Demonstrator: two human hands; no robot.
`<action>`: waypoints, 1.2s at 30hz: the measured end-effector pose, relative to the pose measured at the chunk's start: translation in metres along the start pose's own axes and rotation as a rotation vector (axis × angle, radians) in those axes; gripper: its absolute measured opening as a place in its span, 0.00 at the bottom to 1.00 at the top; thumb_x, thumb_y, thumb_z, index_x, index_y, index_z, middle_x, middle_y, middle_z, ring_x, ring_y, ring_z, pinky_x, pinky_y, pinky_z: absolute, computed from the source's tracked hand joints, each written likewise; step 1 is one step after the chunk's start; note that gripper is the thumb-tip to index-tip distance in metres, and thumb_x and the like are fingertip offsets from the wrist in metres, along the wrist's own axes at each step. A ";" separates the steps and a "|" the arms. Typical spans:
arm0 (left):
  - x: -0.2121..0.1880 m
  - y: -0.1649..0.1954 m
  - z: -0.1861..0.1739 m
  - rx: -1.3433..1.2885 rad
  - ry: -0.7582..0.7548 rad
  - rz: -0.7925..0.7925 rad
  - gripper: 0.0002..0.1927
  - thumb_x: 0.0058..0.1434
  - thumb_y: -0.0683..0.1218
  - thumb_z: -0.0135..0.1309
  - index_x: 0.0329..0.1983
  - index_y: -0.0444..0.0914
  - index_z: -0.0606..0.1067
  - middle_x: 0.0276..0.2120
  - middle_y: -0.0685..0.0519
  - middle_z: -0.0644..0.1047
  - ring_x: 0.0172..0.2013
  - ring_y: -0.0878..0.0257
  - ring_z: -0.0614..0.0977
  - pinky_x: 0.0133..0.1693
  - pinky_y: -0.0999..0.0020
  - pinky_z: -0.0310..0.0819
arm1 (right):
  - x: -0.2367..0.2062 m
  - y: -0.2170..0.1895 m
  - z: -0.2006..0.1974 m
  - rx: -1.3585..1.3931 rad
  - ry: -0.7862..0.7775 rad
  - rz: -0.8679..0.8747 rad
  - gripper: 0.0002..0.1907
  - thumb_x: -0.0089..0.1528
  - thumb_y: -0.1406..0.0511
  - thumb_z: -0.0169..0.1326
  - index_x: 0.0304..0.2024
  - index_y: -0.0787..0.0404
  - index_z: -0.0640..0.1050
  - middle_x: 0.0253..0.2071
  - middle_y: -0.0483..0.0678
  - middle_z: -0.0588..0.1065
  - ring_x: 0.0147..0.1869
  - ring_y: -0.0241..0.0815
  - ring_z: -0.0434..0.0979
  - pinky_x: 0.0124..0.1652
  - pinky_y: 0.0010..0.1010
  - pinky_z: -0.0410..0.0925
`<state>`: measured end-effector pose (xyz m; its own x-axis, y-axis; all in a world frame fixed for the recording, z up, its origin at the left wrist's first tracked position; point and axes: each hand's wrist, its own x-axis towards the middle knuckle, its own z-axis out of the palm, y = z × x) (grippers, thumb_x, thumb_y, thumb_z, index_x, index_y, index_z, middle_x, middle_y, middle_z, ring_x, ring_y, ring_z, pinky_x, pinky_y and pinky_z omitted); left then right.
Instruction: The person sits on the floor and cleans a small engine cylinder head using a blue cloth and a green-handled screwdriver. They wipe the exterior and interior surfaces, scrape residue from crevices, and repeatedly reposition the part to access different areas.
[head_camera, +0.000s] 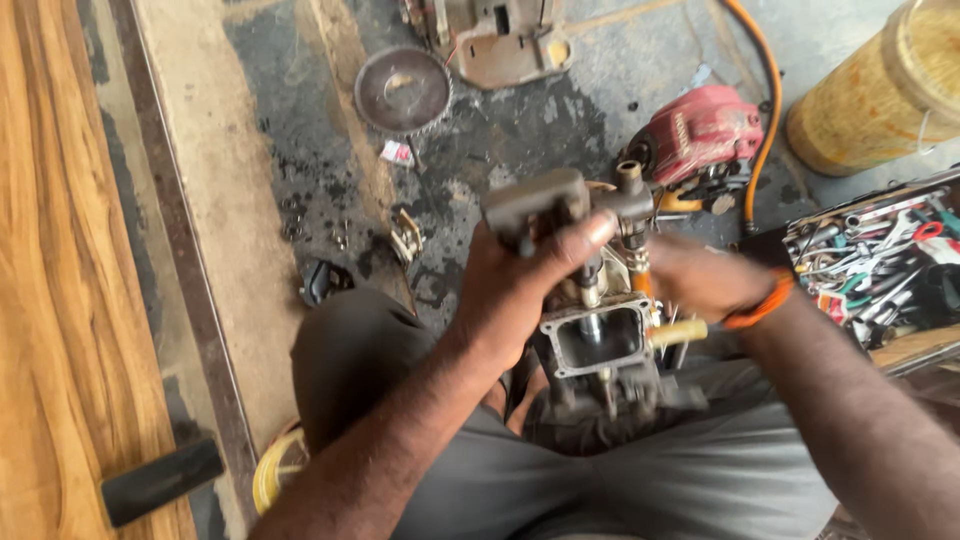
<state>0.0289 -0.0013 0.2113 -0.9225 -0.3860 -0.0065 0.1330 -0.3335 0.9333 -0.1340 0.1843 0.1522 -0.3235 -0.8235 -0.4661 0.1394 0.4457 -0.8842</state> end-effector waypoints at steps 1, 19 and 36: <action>0.000 0.003 0.001 -0.015 -0.031 0.058 0.27 0.60 0.57 0.66 0.55 0.35 0.77 0.42 0.51 0.81 0.43 0.64 0.84 0.46 0.66 0.85 | -0.001 -0.002 -0.020 -0.026 0.146 0.058 0.37 0.66 0.43 0.39 0.66 0.61 0.71 0.57 0.52 0.77 0.59 0.47 0.77 0.53 0.41 0.73; 0.043 0.029 -0.008 -0.369 0.372 0.249 0.23 0.59 0.47 0.63 0.56 0.34 0.75 0.50 0.49 0.76 0.51 0.60 0.78 0.55 0.59 0.74 | -0.066 0.132 0.067 0.352 0.191 0.181 0.37 0.60 0.39 0.50 0.62 0.54 0.76 0.58 0.58 0.79 0.62 0.57 0.78 0.64 0.48 0.68; -0.026 0.075 0.021 -0.443 -0.173 0.098 0.48 0.53 0.64 0.63 0.69 0.35 0.62 0.69 0.41 0.62 0.70 0.46 0.64 0.70 0.44 0.60 | -0.084 0.058 0.057 0.765 0.930 -0.234 0.40 0.67 0.41 0.46 0.73 0.57 0.61 0.67 0.53 0.68 0.59 0.57 0.70 0.44 0.58 0.68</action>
<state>0.0556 0.0017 0.2891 -0.9395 -0.2977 0.1692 0.3295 -0.6515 0.6833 -0.0453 0.2593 0.1388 -0.9156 -0.1521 -0.3722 0.4003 -0.2583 -0.8792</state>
